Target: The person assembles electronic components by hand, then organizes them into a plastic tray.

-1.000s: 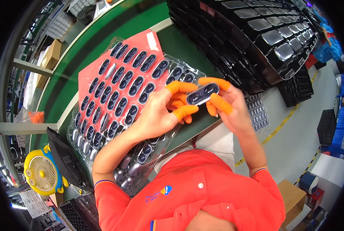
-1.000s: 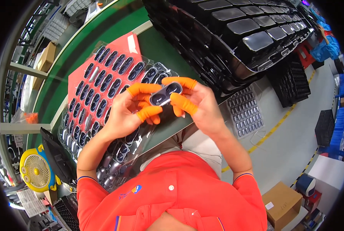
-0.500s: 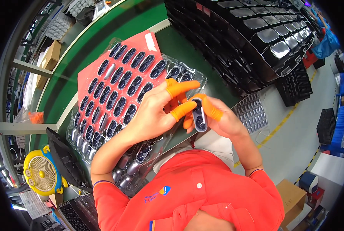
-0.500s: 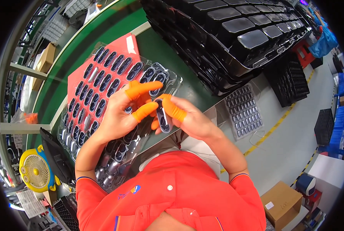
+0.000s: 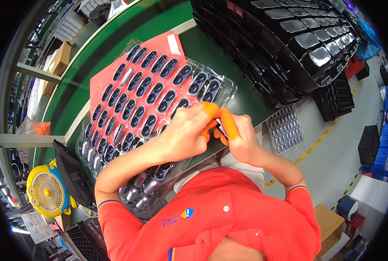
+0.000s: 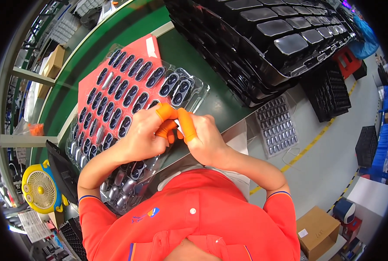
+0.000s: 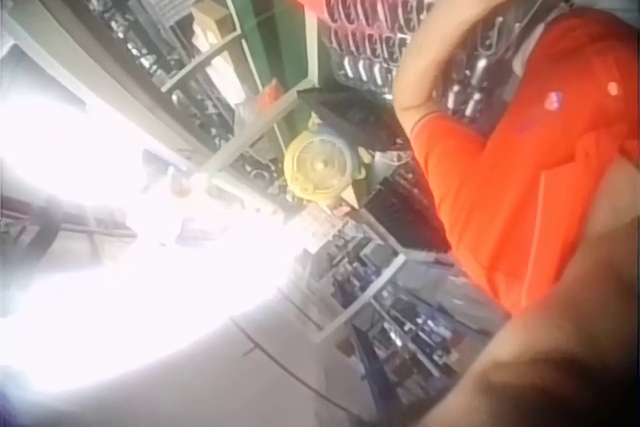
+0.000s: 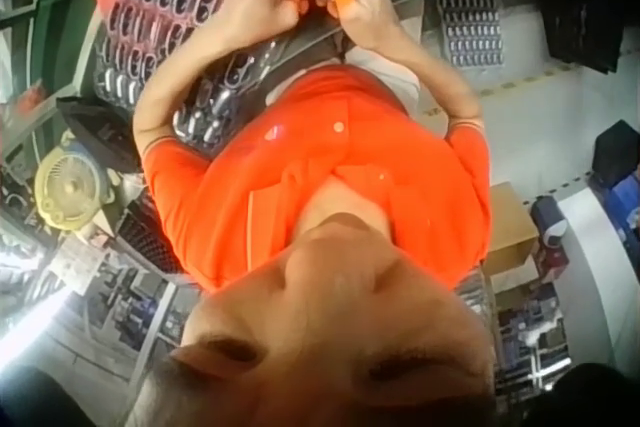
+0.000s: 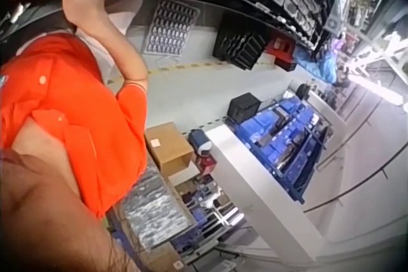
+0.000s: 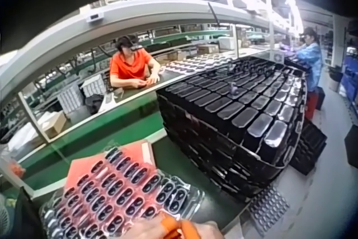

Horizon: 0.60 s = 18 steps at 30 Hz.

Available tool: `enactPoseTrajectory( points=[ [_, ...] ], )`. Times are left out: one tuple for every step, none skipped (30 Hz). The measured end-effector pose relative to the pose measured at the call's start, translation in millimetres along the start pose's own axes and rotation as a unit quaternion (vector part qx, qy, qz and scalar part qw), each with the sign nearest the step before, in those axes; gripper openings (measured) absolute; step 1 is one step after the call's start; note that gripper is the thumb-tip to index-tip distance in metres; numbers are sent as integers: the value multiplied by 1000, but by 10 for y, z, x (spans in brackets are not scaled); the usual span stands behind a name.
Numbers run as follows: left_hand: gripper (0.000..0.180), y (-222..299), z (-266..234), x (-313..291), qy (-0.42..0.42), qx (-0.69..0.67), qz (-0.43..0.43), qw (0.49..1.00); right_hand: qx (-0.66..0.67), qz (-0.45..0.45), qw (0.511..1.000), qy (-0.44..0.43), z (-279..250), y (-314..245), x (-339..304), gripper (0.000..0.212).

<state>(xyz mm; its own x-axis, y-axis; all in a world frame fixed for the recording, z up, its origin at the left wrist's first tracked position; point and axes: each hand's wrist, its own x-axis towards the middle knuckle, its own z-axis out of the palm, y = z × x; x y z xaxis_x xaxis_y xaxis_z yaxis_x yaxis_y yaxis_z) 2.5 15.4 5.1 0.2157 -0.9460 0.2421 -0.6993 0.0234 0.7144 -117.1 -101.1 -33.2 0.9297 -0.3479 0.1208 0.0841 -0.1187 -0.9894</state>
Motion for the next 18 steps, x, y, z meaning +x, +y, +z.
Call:
enactPoseTrajectory(
  points=[
    [23,-11,37,3,5,5,8,1000,0,0,1000,-2,3,18,3,47],
    [23,-4,62,18,10,11,17,1000,13,19,1000,-9,-7,38,8,48],
    [22,1,68,23,15,16,25,999,26,39,999,-16,-25,56,14,50],
    [22,-5,52,24,16,16,24,999,39,58,997,-23,-45,68,22,52],
    [23,-2,15,42,-5,-18,-23,1000,39,58,997,-25,-79,74,44,52],
    [24,25,-34,84,-27,-53,-67,996,130,111,984,-52,-139,73,87,54],
    [25,52,-73,106,-48,-87,-112,989,219,164,959,-78,-192,63,130,56],
    [25,85,-105,93,-46,-87,-113,989,305,215,922,-104,-215,48,155,58],
    [26,126,-138,53,-40,-76,-95,992,304,215,922,-107,-207,35,164,58],
    [27,160,-167,6,-33,-65,-78,994,332,250,904,-101,-176,9,177,59],
    [28,177,-189,-45,-26,-54,-62,996,358,284,884,-96,-124,-18,178,61],
    [28,159,-194,-96,-21,-52,-68,996,384,320,861,-93,-73,-28,176,62],
    [29,127,-198,-171,-13,-43,-51,998,384,322,859,-106,-27,-16,169,62],
    [30,95,-205,-262,-3,-32,-36,999,354,323,866,-144,18,20,150,61],
    [31,86,-226,-364,7,-20,-23,1000,323,322,871,-184,66,59,125,61],
    [31,110,-247,-468,19,-10,-40,999,293,318,872,-228,119,84,112,60],
    [31,145,-252,-586,20,-4,-80,997,293,319,865,-252,165,49,108,60],
    [31,201,-262,-724,23,3,-124,992,223,302,883,-281,203,-43,102,58]
  ],
)
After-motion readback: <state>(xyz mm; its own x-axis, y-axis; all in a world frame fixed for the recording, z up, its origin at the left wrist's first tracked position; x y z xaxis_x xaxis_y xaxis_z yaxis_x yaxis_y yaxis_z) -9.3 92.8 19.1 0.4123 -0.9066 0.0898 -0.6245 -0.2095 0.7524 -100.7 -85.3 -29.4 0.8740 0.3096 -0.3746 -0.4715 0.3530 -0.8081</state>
